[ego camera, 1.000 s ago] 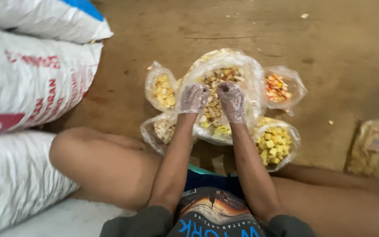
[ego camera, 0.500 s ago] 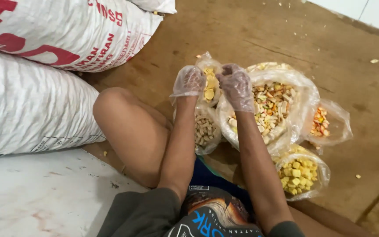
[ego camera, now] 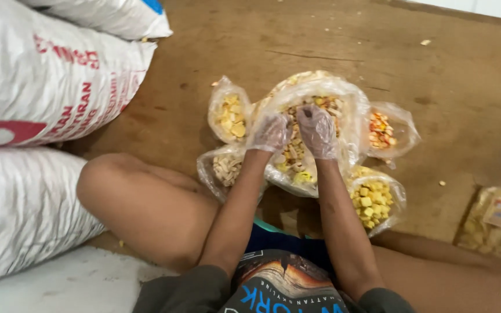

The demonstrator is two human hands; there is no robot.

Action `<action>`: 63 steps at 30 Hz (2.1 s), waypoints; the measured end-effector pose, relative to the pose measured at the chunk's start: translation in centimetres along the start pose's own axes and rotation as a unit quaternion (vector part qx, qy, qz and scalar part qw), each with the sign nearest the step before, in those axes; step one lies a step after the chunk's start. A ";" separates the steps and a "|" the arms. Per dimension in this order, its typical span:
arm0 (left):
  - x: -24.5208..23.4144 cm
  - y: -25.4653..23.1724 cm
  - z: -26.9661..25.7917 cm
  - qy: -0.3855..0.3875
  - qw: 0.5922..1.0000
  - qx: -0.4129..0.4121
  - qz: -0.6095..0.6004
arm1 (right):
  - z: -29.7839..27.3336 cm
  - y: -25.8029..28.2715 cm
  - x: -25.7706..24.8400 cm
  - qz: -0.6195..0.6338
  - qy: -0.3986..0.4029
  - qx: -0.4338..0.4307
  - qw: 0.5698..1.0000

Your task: Mix various snacks from smaller bags into a larger bag by hand

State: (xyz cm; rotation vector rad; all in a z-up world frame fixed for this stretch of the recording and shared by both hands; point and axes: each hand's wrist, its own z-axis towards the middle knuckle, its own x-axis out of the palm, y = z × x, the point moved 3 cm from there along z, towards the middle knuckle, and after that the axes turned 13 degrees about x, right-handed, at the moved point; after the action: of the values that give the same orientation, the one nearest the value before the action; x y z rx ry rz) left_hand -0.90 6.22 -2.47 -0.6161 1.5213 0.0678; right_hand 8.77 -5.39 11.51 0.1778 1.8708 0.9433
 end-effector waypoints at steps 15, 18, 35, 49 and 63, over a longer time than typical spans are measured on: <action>5.0 -4.9 0.1 0.034 0.983 0.151 0.094 | -0.5 -10.3 4.0 -0.104 -0.035 0.051 0.993; 4.6 -5.4 -1.5 0.042 0.979 0.161 0.115 | -0.5 -12.8 5.7 -0.057 0.043 0.100 0.992; -3.1 -6.9 -4.0 -0.034 0.990 -0.020 -0.134 | -8.3 1.9 -6.2 -0.302 0.376 0.202 0.852; -1.7 -7.4 -3.5 -0.130 0.896 -0.222 -0.363 | -7.4 3.3 -2.8 -0.128 0.267 0.293 0.909; 3.4 -2.6 -5.3 -0.185 0.709 -0.405 -0.547 | -7.7 0.7 0.0 0.074 0.135 0.401 0.903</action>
State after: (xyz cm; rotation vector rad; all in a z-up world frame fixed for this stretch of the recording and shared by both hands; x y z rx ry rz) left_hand -4.35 0.68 -4.44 -2.0099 0.4630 -0.0611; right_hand 2.21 -9.03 13.57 0.7206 2.4469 0.2368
